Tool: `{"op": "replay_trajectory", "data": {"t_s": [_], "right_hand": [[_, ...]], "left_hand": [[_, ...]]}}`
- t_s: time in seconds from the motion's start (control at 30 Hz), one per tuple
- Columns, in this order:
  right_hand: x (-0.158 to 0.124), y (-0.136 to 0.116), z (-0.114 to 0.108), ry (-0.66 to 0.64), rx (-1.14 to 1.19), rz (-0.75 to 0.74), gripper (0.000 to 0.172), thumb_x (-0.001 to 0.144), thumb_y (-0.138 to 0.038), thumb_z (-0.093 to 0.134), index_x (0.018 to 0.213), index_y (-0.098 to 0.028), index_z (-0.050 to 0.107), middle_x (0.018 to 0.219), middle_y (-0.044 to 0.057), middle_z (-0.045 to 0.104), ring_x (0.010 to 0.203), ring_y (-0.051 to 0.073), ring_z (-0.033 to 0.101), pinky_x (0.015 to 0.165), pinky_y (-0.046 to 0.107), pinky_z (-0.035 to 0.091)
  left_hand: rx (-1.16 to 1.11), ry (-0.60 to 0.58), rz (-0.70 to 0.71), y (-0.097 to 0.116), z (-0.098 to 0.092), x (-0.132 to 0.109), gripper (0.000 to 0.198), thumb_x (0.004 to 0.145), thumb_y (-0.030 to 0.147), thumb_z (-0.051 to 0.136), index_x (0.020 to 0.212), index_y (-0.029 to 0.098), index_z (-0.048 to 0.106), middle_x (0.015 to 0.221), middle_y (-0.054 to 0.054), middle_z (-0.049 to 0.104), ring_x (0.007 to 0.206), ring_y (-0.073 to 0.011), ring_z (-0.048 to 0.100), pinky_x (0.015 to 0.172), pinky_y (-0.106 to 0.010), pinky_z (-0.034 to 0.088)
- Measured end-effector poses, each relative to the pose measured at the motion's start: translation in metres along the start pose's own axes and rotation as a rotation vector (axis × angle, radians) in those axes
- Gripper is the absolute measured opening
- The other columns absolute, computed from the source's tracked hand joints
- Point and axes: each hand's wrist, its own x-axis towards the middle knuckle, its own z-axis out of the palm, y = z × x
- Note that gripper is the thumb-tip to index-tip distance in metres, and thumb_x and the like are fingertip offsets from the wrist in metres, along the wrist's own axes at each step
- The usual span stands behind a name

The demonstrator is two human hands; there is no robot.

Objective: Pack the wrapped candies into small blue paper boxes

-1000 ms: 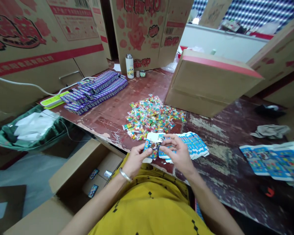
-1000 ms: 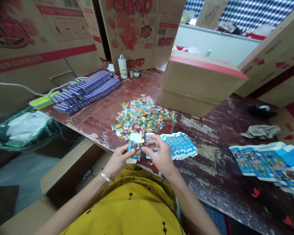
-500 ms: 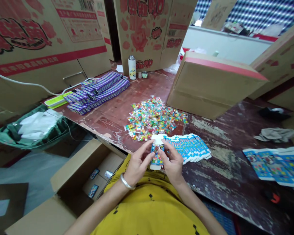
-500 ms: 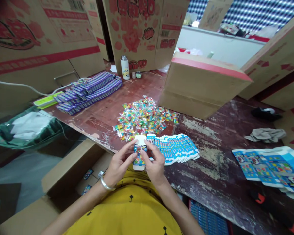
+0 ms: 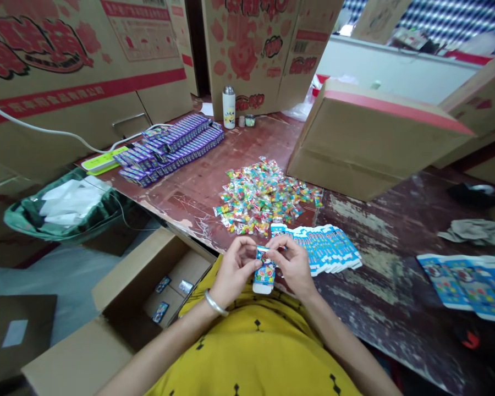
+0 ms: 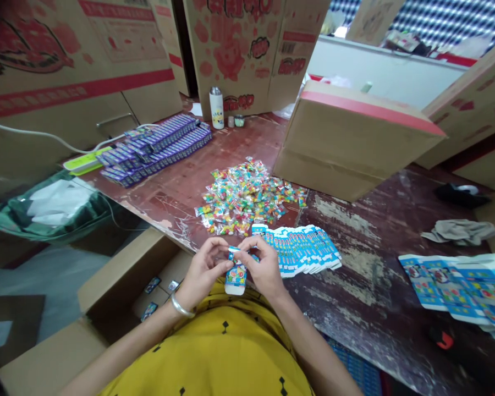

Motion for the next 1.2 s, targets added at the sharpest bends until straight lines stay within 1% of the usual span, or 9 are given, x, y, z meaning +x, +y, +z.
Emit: {"op": "replay_trajectory", "data": {"t_s": [0.17,0.3,0.43,0.57,0.67,0.87,1.0,1.1,1.2], "right_hand": [[0.018,-0.004,-0.013,-0.133,0.003,0.197,0.026,0.071,-0.039,0.076,0.079,-0.019,0.063,0.077,0.002,0.065,0.072,0.017,0.06,0.067,0.029,0.049],[0.03,-0.002,-0.019,-0.19,0.03,0.254,0.028,0.07,-0.042,0.077,0.067,-0.018,0.062,0.07,0.002,0.064,0.067,0.016,0.058,0.065,0.029,0.048],[0.028,-0.006,-0.016,-0.187,-0.065,0.14,0.024,0.076,-0.038,0.072,0.067,-0.019,0.062,0.073,0.003,0.064,0.071,0.017,0.059,0.068,0.03,0.048],[0.012,-0.011,-0.012,-0.196,-0.21,-0.062,0.019,0.086,-0.036,0.062,0.074,-0.021,0.065,0.086,0.005,0.066,0.083,0.02,0.061,0.074,0.034,0.048],[0.007,-0.01,-0.018,-0.29,-0.321,-0.146,0.014,0.088,-0.035,0.06,0.086,-0.024,0.068,0.098,0.007,0.067,0.092,0.022,0.061,0.081,0.036,0.048],[0.049,0.012,-0.029,-0.202,-0.774,-0.139,0.016,0.087,-0.034,0.061,0.097,-0.023,0.061,0.096,0.005,0.065,0.084,0.02,0.062,0.074,0.032,0.047],[0.07,0.031,-0.014,-0.288,-1.114,-0.225,0.02,0.078,-0.028,0.07,0.094,-0.021,0.06,0.099,0.008,0.064,0.094,0.025,0.06,0.073,0.032,0.046],[0.074,0.035,-0.012,-0.228,-1.109,-0.233,0.007,0.087,-0.02,0.058,0.093,-0.021,0.062,0.094,0.009,0.067,0.092,0.024,0.061,0.075,0.032,0.047],[0.075,0.02,-0.022,-0.074,-0.906,-0.262,0.016,0.092,-0.022,0.05,0.095,-0.021,0.066,0.098,0.008,0.069,0.091,0.022,0.063,0.082,0.034,0.048]], "left_hand": [[0.137,-0.032,0.038,0.011,-0.004,-0.001,0.029,0.082,0.018,0.063,0.108,0.021,0.05,0.104,-0.005,0.059,0.094,-0.017,0.061,0.077,-0.026,0.05],[0.139,-0.085,0.038,0.018,-0.006,-0.002,0.039,0.083,0.021,0.063,0.12,0.021,0.05,0.113,-0.008,0.062,0.1,-0.0199,0.061,0.078,-0.027,0.052],[0.118,-0.097,0.025,0.018,-0.008,-0.001,0.046,0.082,0.021,0.064,0.127,0.022,0.053,0.115,-0.008,0.064,0.102,-0.021,0.061,0.083,-0.029,0.051],[0.086,-0.065,-0.026,0.01,-0.01,-0.002,0.034,0.08,0.022,0.065,0.114,0.019,0.063,0.109,-0.008,0.068,0.097,-0.0215,0.063,0.082,-0.03,0.051],[0.073,-0.032,-0.061,0.006,-0.012,-0.003,0.027,0.078,0.024,0.068,0.105,0.017,0.065,0.099,-0.006,0.068,0.088,-0.0194,0.063,0.076,-0.028,0.051],[0.08,0.079,-0.121,0.015,-0.037,0.008,0.027,0.071,0.027,0.076,0.081,0.016,0.054,0.073,0.003,0.06,0.067,-0.0101,0.058,0.062,-0.02,0.047],[0.065,0.179,-0.198,0.025,-0.063,0.014,0.036,0.071,0.032,0.075,0.097,0.018,0.053,0.076,0.003,0.058,0.064,-0.0108,0.058,0.054,-0.021,0.048],[0.012,0.142,-0.288,0.025,-0.073,0.014,0.05,0.068,0.029,0.076,0.113,0.019,0.055,0.095,-0.003,0.064,0.077,-0.0148,0.062,0.067,-0.031,0.055],[0.024,0.067,-0.314,0.019,-0.072,0.015,0.041,0.067,0.027,0.076,0.105,0.014,0.065,0.099,-0.006,0.067,0.08,-0.0161,0.061,0.074,-0.031,0.051]]}}
